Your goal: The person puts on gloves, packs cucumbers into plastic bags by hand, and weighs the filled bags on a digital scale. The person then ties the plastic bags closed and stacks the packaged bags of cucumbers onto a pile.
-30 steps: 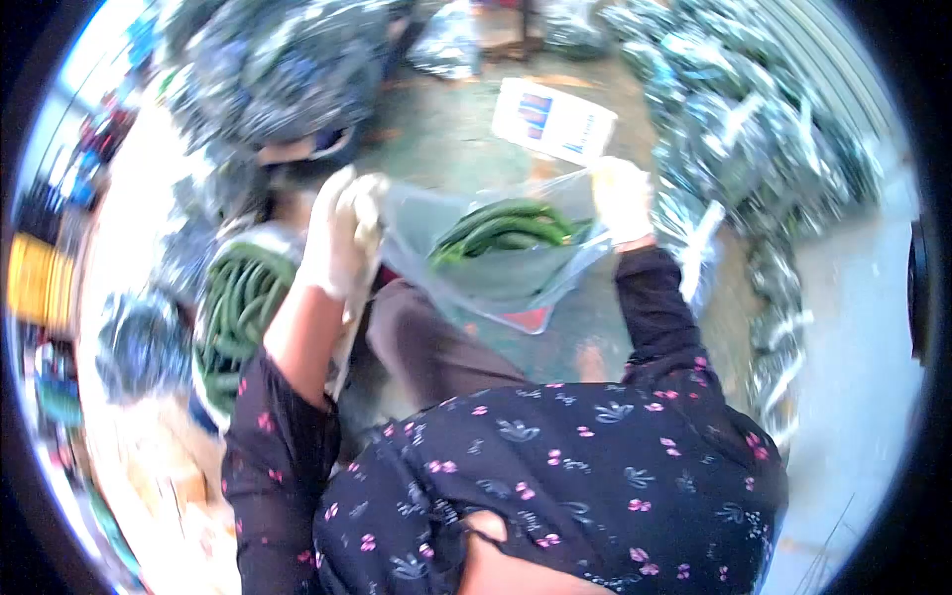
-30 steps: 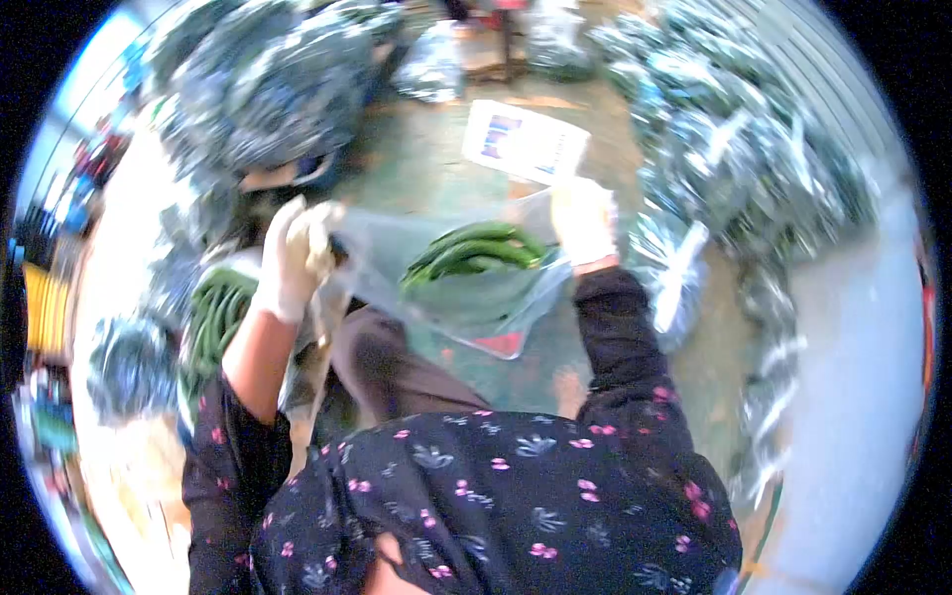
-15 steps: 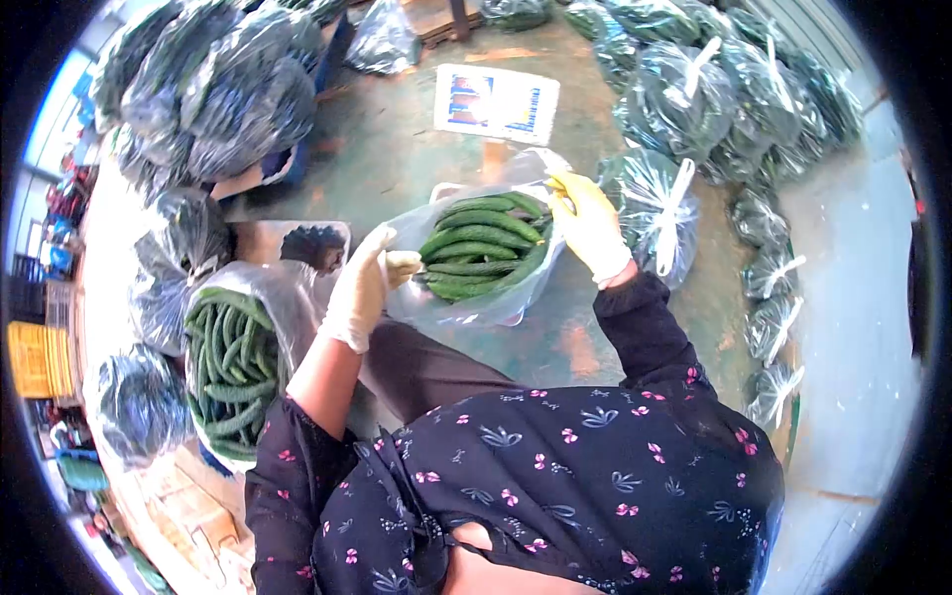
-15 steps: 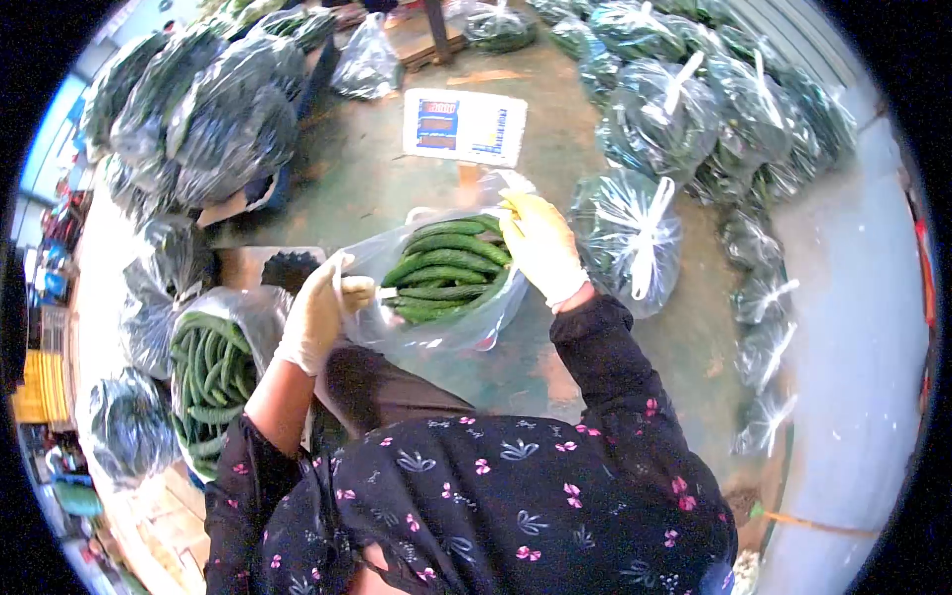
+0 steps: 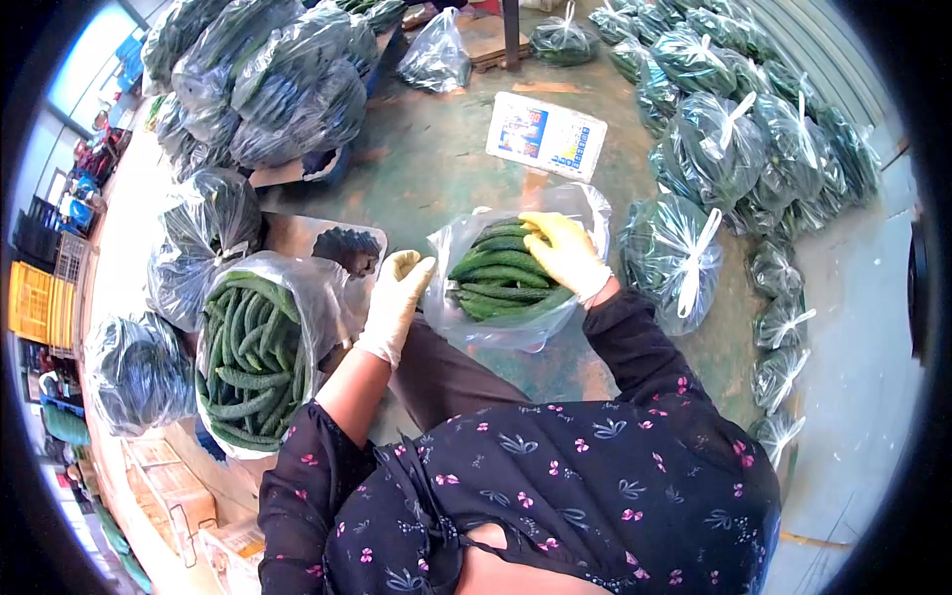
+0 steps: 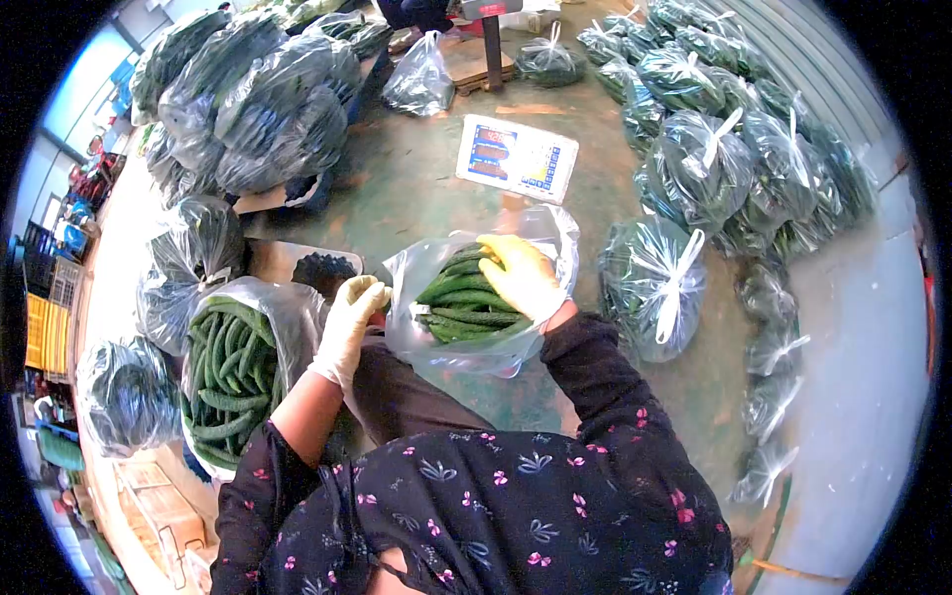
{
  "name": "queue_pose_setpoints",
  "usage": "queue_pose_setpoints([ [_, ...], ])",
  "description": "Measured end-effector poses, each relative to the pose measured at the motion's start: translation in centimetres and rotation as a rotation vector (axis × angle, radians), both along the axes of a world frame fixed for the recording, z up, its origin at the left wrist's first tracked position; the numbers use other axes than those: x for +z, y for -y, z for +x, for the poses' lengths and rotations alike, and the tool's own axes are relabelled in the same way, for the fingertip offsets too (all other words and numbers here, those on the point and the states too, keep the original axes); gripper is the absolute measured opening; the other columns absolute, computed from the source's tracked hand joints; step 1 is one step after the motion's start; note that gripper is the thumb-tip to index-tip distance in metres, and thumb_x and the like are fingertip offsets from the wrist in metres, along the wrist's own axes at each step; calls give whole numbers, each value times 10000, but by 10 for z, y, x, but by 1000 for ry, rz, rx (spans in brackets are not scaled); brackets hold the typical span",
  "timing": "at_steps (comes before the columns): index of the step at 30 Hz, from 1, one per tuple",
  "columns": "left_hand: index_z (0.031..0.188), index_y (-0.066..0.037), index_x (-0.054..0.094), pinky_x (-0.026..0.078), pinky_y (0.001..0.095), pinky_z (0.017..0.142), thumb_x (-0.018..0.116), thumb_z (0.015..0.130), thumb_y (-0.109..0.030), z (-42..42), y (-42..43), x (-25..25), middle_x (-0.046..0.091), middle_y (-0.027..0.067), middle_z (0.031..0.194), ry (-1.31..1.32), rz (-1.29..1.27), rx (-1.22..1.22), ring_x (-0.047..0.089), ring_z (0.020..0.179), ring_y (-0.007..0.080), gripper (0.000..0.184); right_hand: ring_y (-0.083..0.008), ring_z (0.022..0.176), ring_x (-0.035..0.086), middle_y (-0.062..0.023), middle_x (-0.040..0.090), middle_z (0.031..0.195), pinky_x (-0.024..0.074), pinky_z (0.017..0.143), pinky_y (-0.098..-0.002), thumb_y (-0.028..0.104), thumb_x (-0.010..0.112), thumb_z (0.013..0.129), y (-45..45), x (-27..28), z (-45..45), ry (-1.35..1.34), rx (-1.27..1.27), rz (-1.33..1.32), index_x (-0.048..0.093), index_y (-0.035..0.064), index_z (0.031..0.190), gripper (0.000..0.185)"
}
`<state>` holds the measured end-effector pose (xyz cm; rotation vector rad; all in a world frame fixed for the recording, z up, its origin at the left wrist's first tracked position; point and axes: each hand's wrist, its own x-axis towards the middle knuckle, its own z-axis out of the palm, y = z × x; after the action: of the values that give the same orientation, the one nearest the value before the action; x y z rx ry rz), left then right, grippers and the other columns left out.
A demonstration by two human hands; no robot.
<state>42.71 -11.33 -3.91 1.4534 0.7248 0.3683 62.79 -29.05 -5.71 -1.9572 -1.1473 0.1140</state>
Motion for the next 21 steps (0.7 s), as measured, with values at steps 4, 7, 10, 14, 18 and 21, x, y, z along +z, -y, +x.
queue_pose_setpoints([
  [4, 1233, 33, 417, 423, 270, 807, 666, 818, -303, -1, -1, 2, 565, 130, 1088, -51, 54, -9, 533, 939, 172, 589, -299, 897, 608, -151, 633, 951, 469, 815, -375, 172, 574, 808, 7, -4, 9, 12, -39, -45, 597, 34, 1078, 304],
  [7, 1274, 55, 379, 401, 308, 918, 654, 822, -318, -8, 0, 8, 562, 168, 1128, -40, 110, 0, 529, 1049, 213, 647, -301, 925, 601, -163, 628, 982, 464, 831, -372, 179, 579, 806, 9, 1, 7, -43, -36, -38, 597, 32, 1080, 311],
  [10, 1277, 37, 394, 385, 308, 942, 623, 842, -301, -36, -5, 16, 534, 138, 1176, -85, 208, 63, 507, 1087, 213, 597, -272, 946, 603, -154, 630, 1007, 464, 851, -355, 164, 576, 822, 6, 8, -1, -35, 38, -20, 597, 32, 1102, 311],
  [14, 1284, 32, 383, 396, 296, 931, 554, 882, -243, -104, -20, 2, 534, 125, 1145, 58, 40, 286, 530, 1049, 184, 516, -180, 980, 601, -117, 619, 1052, 460, 871, -279, 48, 561, 840, -19, 27, -26, -230, 151, -26, 588, 39, 1147, 308],
  [18, 1247, 24, 411, 437, 269, 834, 554, 887, -268, -192, -33, -14, 599, 84, 1007, 60, -74, 551, 562, 931, 144, 485, -156, 952, 603, -92, 629, 1016, 465, 846, -264, 1, 554, 832, -74, 52, -73, -425, 429, 112, 593, 24, 1136, 306],
  [21, 1182, -35, 476, 434, 308, 838, 570, 862, -303, -255, -37, -38, 635, 93, 972, 115, -192, 784, 582, 897, 176, 428, -173, 899, 614, -104, 632, 982, 475, 798, -285, 36, 577, 826, -125, 75, -125, -325, 677, 79, 598, 27, 1109, 284],
])
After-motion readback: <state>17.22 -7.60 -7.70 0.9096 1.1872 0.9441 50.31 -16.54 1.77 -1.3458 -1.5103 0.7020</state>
